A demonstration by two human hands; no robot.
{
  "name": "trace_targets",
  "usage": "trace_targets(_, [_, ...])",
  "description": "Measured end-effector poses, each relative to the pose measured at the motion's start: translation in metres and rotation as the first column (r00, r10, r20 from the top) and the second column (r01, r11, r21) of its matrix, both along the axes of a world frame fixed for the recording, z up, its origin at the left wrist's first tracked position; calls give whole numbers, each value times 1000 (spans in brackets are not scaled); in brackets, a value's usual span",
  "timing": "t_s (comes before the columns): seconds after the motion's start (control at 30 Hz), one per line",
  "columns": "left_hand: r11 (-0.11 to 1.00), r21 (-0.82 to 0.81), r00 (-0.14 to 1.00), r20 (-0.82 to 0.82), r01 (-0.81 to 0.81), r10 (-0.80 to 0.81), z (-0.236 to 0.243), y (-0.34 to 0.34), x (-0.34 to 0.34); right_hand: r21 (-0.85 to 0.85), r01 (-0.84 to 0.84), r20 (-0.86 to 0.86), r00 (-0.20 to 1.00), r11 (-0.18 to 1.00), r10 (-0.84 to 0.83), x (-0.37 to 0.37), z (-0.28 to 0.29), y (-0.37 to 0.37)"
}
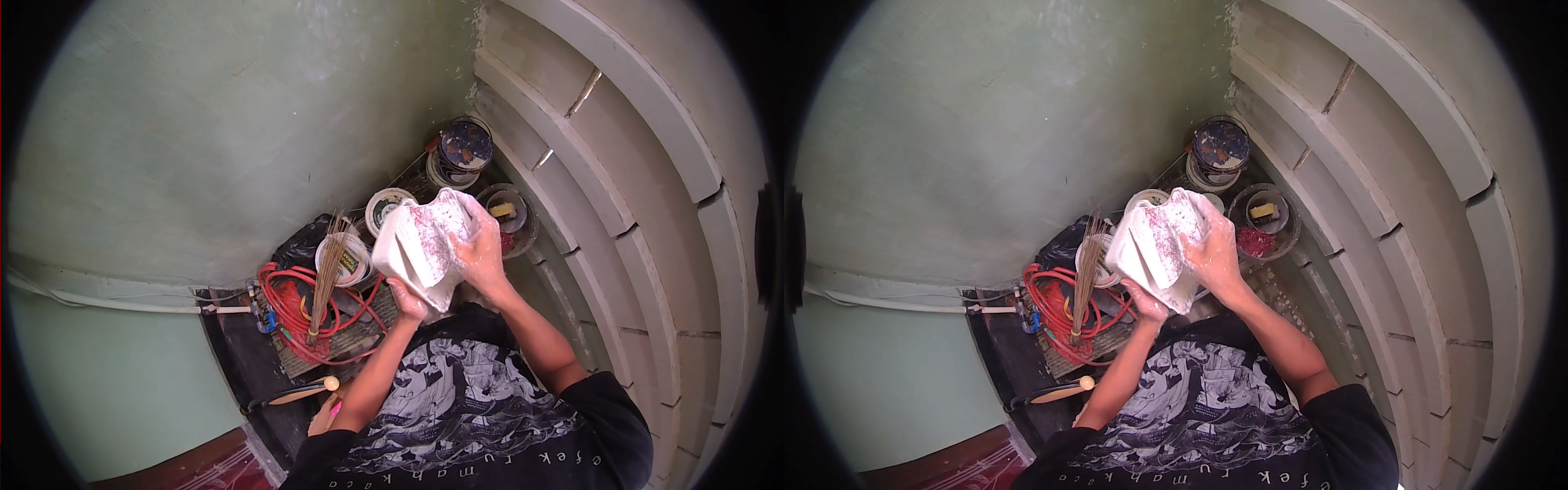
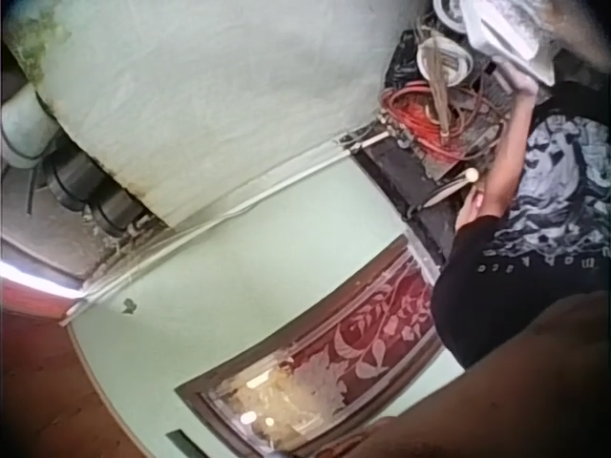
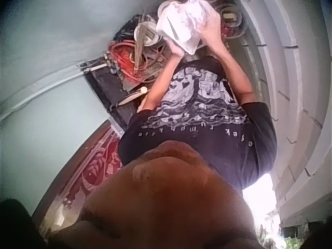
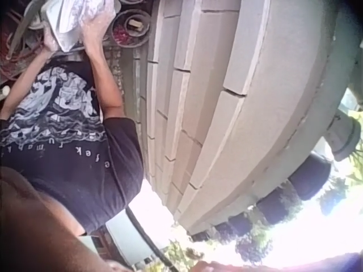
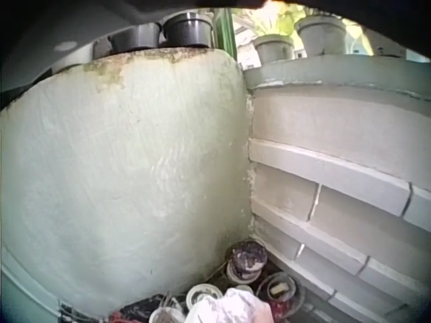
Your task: Using a putty knife to apply white plaster or compound to wall corners and joints.
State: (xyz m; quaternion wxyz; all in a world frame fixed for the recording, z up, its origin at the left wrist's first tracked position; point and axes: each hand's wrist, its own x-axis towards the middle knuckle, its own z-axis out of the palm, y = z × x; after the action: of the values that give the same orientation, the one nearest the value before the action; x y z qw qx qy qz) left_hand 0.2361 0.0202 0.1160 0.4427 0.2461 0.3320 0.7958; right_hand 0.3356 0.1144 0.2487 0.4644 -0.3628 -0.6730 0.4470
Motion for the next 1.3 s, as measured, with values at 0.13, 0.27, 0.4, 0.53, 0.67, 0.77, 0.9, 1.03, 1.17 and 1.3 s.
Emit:
trace_targets(0.13, [993, -101, 997, 54, -53, 58, 13, -1, 7, -3, -17, 35, 999, 1000, 17, 0, -6, 2])
trace_targets(0.27, [997, -78, 988, 151, -11, 23, 12, -3, -3, 18, 20, -61, 998, 1000, -18, 5, -21, -7])
trace_targets(0.4, [998, -52, 928, 373, 45, -22, 22, 6, -18, 16, 205, -198, 960, 979, -198, 9, -37, -13])
trace_targets(0.53, [996, -55, 910, 412, 64, -36, 10, 4, -25, -125, 187, -439, 870, 974, -223, 14, -35, -3])
trace_targets(0.67, [992, -82, 887, 459, 99, -51, 1, -6, -25, -179, 11, -610, 784, 984, -120, 33, -34, 3])
trace_targets(0.77, [991, -73, 880, 472, 109, -62, -12, -18, -33, -100, 112, -525, 838, 989, -148, 40, -31, 9])
trace_targets(0.9, [993, -64, 856, 514, 99, -52, -18, -22, -38, 245, 343, -29, 938, 907, -347, 66, -31, 29])
trace_targets(1.03, [994, -81, 861, 509, 75, -23, -24, -26, -43, 536, 329, 305, 784, 777, -541, 87, 19, 47])
trace_targets(1.17, [989, -140, 905, 426, 46, 18, -28, -23, -44, 213, 281, -140, 957, 936, -255, 107, 6, 84])
trace_targets(1.3, [991, -132, 890, 455, 29, 35, -40, -26, -49, -20, 235, -417, 881, 972, -222, 115, -6, 113])
